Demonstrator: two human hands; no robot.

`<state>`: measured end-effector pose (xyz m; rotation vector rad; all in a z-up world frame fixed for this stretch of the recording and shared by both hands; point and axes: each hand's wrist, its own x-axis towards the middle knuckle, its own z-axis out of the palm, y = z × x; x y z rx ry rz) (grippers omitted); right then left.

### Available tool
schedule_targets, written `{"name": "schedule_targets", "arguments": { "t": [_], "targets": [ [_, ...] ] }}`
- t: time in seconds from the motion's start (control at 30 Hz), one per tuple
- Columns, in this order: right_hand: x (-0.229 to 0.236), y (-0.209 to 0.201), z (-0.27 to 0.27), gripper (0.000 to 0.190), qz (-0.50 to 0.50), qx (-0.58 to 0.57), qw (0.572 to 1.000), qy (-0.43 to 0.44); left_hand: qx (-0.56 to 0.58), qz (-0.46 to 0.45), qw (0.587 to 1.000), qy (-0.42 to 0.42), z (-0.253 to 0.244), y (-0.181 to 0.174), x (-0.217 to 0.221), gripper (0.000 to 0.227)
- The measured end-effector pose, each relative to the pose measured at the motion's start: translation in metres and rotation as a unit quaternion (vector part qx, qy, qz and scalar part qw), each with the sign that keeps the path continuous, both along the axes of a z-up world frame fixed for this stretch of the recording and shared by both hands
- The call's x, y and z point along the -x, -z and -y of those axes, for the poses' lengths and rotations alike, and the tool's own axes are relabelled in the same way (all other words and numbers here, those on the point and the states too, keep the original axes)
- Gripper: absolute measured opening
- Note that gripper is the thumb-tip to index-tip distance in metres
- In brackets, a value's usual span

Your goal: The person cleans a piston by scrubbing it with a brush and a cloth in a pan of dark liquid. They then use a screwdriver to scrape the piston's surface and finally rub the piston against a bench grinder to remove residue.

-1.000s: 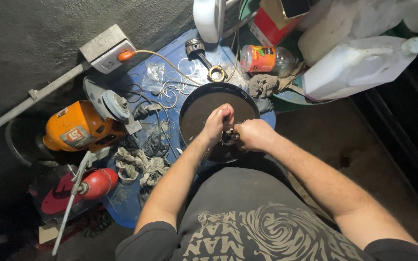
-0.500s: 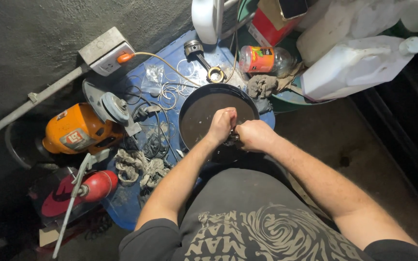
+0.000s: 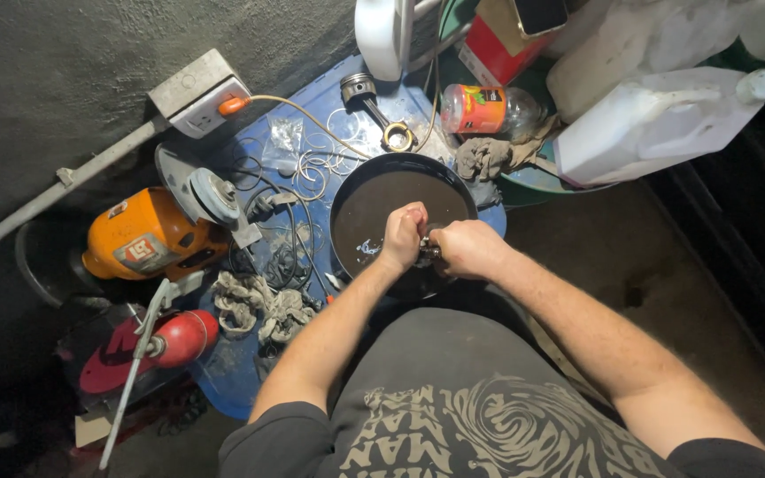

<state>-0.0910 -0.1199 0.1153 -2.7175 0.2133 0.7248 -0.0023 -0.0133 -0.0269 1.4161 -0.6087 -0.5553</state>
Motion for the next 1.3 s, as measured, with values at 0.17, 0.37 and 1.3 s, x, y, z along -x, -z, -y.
{"name": "schedule_targets", "arguments": {
  "t": [0.17, 0.37, 1.3],
  "targets": [
    [0.001, 0.004, 0.001, 0.023, -0.002, 0.001, 1.000, -0.004, 0.016, -0.026, 0.999, -0.013, 0.002, -0.002, 0.002, 0.038],
    [0.000, -0.003, -0.002, 0.021, -0.003, 0.007, 1.000, -0.012, 0.032, -0.022, 0.999, -0.006, 0.002, -0.007, -0.002, 0.038],
    [0.001, -0.003, -0.005, 0.039, -0.018, 0.015, 1.000, -0.009, 0.021, -0.057, 0.998, -0.014, 0.000, -0.005, -0.006, 0.037]
  ]
}}
